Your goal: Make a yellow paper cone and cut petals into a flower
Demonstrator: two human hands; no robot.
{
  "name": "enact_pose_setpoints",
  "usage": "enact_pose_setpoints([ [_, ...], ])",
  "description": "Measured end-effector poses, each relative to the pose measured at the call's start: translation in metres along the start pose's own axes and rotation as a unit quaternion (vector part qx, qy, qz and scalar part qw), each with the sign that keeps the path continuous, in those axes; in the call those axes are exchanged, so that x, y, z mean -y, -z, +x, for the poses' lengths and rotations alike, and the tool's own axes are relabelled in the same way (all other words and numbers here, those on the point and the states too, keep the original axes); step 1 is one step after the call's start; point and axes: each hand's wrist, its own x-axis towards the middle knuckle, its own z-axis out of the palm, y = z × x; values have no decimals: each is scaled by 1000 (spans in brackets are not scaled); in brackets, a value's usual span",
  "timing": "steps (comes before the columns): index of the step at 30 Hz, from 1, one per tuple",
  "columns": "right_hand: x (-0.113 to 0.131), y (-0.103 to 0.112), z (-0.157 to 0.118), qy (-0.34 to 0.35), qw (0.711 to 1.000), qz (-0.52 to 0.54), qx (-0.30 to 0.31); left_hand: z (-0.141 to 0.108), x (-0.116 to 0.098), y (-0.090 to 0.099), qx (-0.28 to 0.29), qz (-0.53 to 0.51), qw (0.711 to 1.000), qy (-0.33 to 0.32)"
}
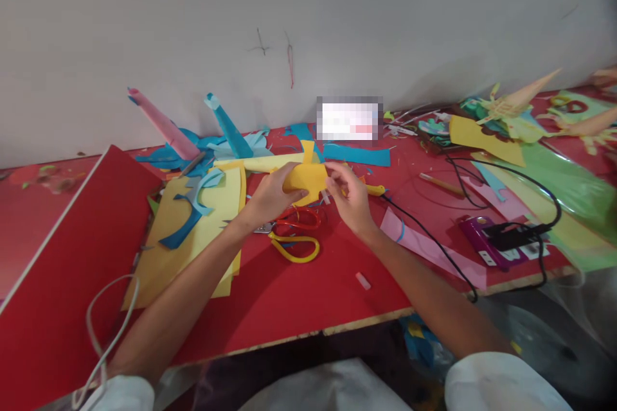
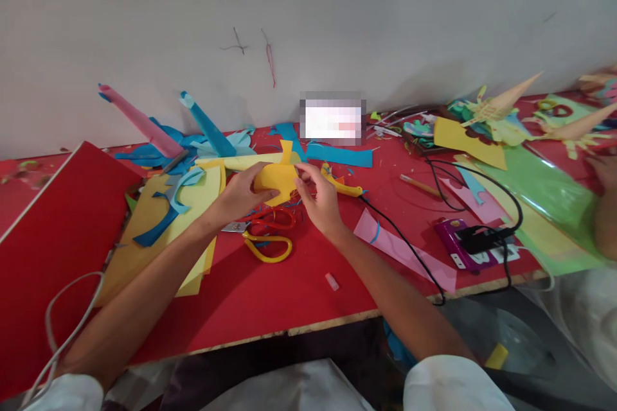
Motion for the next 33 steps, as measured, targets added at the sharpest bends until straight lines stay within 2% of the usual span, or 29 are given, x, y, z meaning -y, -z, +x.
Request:
enact_pose_setpoints([
  [3, 5, -2, -2, 12, 1000, 2, -27, 3, -1, 4, -40, -27, 999, 0],
  [5, 6, -4, -4, 11, 1000, 8, -25, 3, -1, 6, -50, -50, 998, -5],
  [11, 2, -6, -6, -45, 996, 64, 33, -1, -3, 1, 15, -54, 998, -3],
  [16, -1, -6, -5, -45, 998, 49, 16, -4, -6, -4, 30, -42, 999, -7],
  [18, 0, -6, -5, -32, 999, 40, -2, -3, -5, -1, 6, -29, 1000, -8],
  [20, 4, -7, -6, -11, 1000, 13, 6, -1, -4, 5, -45, -23, 999, -11],
  [22, 11, -9, -9, 29, 995, -42, 86, 2, -3, 15, -105, -32, 994, -19],
  [24, 20, -14, -16, 98, 963, -119, 223, 5, -6, 25, -151, -46, 987, -32],
  [26, 30, -20, -26, 174, 905, -209, 327, 7, -13, 33, -179, -54, 981, -52],
  [27, 33, -24, -31, 201, 880, -250, 349, 8, -18, 36, -183, -57, 979, -62],
  [29, 38, -30, -40, 230, 851, -298, 367, 9, -31, 37, -172, -63, 980, -79],
  [33, 36, -42, -44, 197, 833, -360, 371, 10, -53, 36, -153, -41, 983, -93],
])
